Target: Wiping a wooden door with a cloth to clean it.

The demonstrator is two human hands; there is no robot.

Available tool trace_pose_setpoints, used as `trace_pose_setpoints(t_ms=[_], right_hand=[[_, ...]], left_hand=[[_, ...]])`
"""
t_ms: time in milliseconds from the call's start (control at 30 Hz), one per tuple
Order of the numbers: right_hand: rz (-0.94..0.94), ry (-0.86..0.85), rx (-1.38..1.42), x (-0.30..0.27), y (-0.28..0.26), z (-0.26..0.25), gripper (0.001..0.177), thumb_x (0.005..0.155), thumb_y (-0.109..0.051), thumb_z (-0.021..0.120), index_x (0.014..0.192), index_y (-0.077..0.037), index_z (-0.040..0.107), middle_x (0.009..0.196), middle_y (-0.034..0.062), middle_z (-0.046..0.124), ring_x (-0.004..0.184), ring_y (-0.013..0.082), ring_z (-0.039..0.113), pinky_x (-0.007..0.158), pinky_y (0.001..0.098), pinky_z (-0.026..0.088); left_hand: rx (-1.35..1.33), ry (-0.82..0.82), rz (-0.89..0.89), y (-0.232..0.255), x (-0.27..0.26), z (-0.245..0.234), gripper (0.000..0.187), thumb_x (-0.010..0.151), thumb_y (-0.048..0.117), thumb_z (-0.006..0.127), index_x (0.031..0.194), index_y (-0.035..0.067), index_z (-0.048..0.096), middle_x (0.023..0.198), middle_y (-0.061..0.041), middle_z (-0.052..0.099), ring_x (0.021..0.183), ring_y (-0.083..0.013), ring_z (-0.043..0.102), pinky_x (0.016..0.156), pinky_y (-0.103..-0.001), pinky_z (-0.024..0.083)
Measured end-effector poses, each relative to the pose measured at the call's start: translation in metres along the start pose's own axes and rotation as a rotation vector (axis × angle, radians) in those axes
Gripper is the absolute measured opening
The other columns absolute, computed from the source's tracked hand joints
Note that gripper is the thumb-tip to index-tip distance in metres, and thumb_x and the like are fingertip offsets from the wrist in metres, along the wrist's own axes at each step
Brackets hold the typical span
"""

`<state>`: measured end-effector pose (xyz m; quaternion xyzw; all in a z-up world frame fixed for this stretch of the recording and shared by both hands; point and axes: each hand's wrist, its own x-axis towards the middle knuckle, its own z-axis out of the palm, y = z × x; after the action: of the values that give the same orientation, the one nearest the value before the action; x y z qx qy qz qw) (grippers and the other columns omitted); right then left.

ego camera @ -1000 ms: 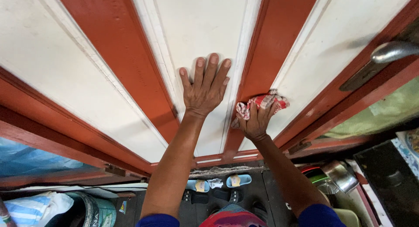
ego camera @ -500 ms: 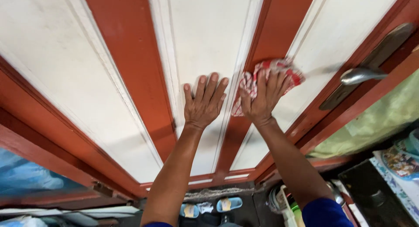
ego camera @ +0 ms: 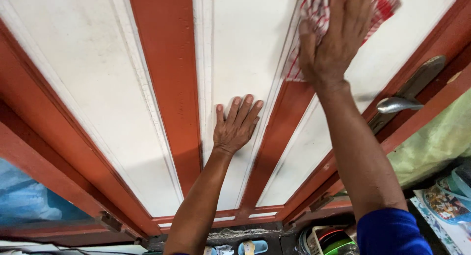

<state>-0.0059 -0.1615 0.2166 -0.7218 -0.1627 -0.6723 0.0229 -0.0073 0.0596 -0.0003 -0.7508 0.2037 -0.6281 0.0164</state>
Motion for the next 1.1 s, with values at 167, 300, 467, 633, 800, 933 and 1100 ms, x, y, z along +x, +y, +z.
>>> trace_pose_setpoints(t_ms=[167,300,467,633,800,933,1100], right_hand=[[0.061,-0.035,0.001,0.005,-0.009,-0.008,0.061,0.108,-0.029,0.064,0.159,-0.005,0.041,0.166,0.0193,0.024,0.158,0.0401,0.017,0.134,0.0596,0.016],[0.0,0.027,0.059,-0.028,-0.006,0.001,0.064,0.115,-0.034,0.057,0.169,-0.009,0.034,0.171,0.0134,0.017,0.161,0.0329,0.012,0.131,0.0486,0.016],[0.057,-0.014,0.007,-0.089,-0.021,0.006,0.063,0.113,-0.039,0.054,0.164,-0.005,0.037,0.171,0.0191,0.024,0.16,0.0393,0.016,0.132,0.0572,0.017],[0.074,0.009,0.026,-0.155,-0.043,0.008,0.065,0.112,-0.041,0.053,0.16,0.0,0.038,0.168,0.0231,0.025,0.16,0.0441,0.018,0.134,0.0639,0.021],[0.051,-0.061,0.045,-0.234,-0.053,0.014,0.066,0.107,-0.043,0.061,0.152,0.004,0.048,0.166,0.0244,0.027,0.157,0.048,0.02,0.129,0.0663,0.018],[0.082,-0.14,0.032,-0.283,-0.064,0.017,0.07,0.104,-0.044,0.064,0.148,0.009,0.05,0.165,0.0281,0.026,0.154,0.0499,0.018,0.125,0.0689,0.016],[0.078,-0.174,0.083,-0.324,-0.079,0.014,0.066,0.099,-0.045,0.069,0.136,0.008,0.055,0.146,0.0286,0.039,0.146,0.0516,0.03,0.121,0.0758,0.019]], left_hand=[[0.001,-0.015,-0.003,0.001,-0.002,0.0,0.067,0.118,0.045,0.05,0.172,0.027,0.016,0.178,-0.004,0.007,0.165,-0.026,0.001,0.133,-0.057,-0.004],[-0.011,-0.016,0.002,0.0,-0.002,0.0,0.067,0.118,0.044,0.051,0.173,0.025,0.017,0.178,-0.005,0.009,0.165,-0.0269,0.003,0.133,-0.058,-0.003],[-0.015,-0.044,0.001,0.001,-0.003,0.0,0.067,0.119,0.044,0.052,0.173,0.026,0.017,0.178,-0.004,0.009,0.165,-0.0264,0.003,0.133,-0.059,-0.003],[-0.014,-0.043,0.007,0.002,-0.004,0.002,0.067,0.119,0.045,0.053,0.173,0.026,0.018,0.178,-0.004,0.009,0.165,-0.0268,0.004,0.133,-0.06,-0.003],[-0.023,-0.044,-0.008,0.004,-0.004,0.003,0.062,0.119,0.045,0.051,0.171,0.026,0.024,0.177,-0.004,0.014,0.165,-0.0268,0.005,0.133,-0.06,-0.002],[-0.035,-0.046,-0.005,0.005,-0.007,0.009,0.061,0.119,0.047,0.05,0.171,0.026,0.026,0.177,-0.004,0.014,0.165,-0.0267,0.005,0.132,-0.06,-0.003],[-0.014,-0.048,-0.004,0.005,-0.005,0.006,0.057,0.119,0.044,0.049,0.17,0.026,0.03,0.176,-0.005,0.018,0.164,-0.0282,0.007,0.131,-0.06,-0.003]])
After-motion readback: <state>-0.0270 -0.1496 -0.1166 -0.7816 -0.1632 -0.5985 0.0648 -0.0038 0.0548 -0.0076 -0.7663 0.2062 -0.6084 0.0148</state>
